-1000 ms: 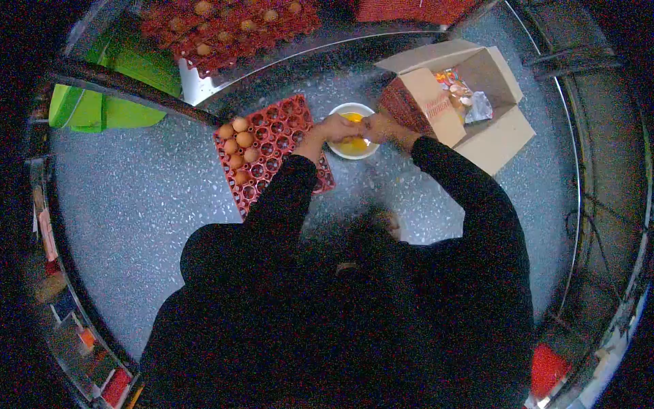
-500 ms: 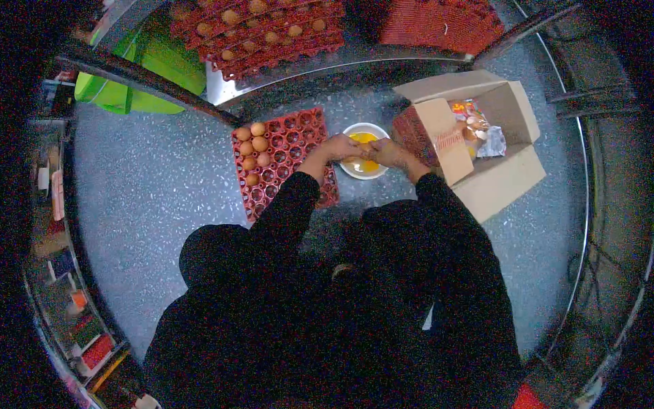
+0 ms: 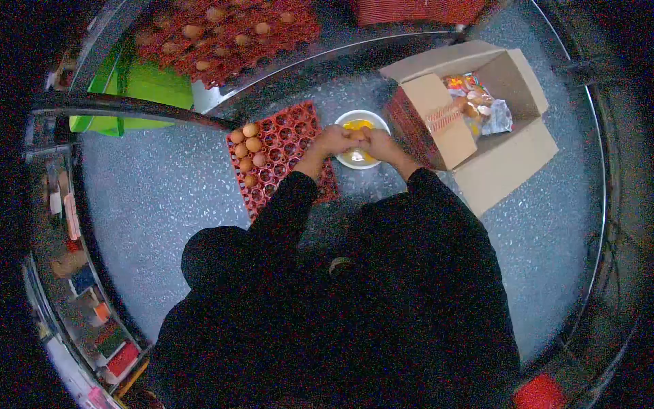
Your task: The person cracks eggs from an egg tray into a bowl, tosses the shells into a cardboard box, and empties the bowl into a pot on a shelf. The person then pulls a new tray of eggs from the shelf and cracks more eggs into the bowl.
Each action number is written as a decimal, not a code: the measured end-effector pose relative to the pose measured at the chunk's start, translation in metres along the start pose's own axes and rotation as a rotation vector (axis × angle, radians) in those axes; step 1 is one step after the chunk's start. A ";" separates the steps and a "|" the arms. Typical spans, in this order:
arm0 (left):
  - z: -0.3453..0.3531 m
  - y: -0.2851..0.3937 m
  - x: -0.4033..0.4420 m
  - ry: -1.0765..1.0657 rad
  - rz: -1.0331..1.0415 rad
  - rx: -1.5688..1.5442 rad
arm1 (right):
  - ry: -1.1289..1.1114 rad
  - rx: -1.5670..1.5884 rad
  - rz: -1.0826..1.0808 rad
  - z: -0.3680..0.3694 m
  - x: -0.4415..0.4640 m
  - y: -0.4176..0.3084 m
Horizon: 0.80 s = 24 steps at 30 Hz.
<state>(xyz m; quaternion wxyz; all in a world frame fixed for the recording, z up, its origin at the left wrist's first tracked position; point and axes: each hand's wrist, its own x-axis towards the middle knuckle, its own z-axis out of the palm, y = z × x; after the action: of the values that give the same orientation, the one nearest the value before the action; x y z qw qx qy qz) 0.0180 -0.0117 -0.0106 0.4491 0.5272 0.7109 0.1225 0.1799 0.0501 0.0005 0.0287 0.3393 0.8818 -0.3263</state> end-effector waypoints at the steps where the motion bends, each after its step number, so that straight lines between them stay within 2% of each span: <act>1: 0.002 -0.002 0.001 -0.010 -0.015 0.023 | 0.034 0.036 -0.024 0.004 -0.002 0.001; 8: -0.013 0.022 -0.021 0.045 -0.032 0.125 | 0.174 0.086 -0.132 0.018 0.001 0.014; 18: -0.002 0.003 -0.005 0.009 0.026 0.117 | 0.086 0.115 -0.064 0.011 -0.002 0.010; 24: -0.005 0.009 -0.010 0.010 0.028 0.161 | 0.127 0.170 -0.178 0.007 -0.005 0.007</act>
<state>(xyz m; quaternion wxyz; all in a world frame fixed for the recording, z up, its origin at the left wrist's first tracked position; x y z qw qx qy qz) 0.0203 -0.0149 0.0024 0.3999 0.5708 0.7133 0.0736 0.1872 0.0470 -0.0072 -0.0849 0.2810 0.8777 -0.3788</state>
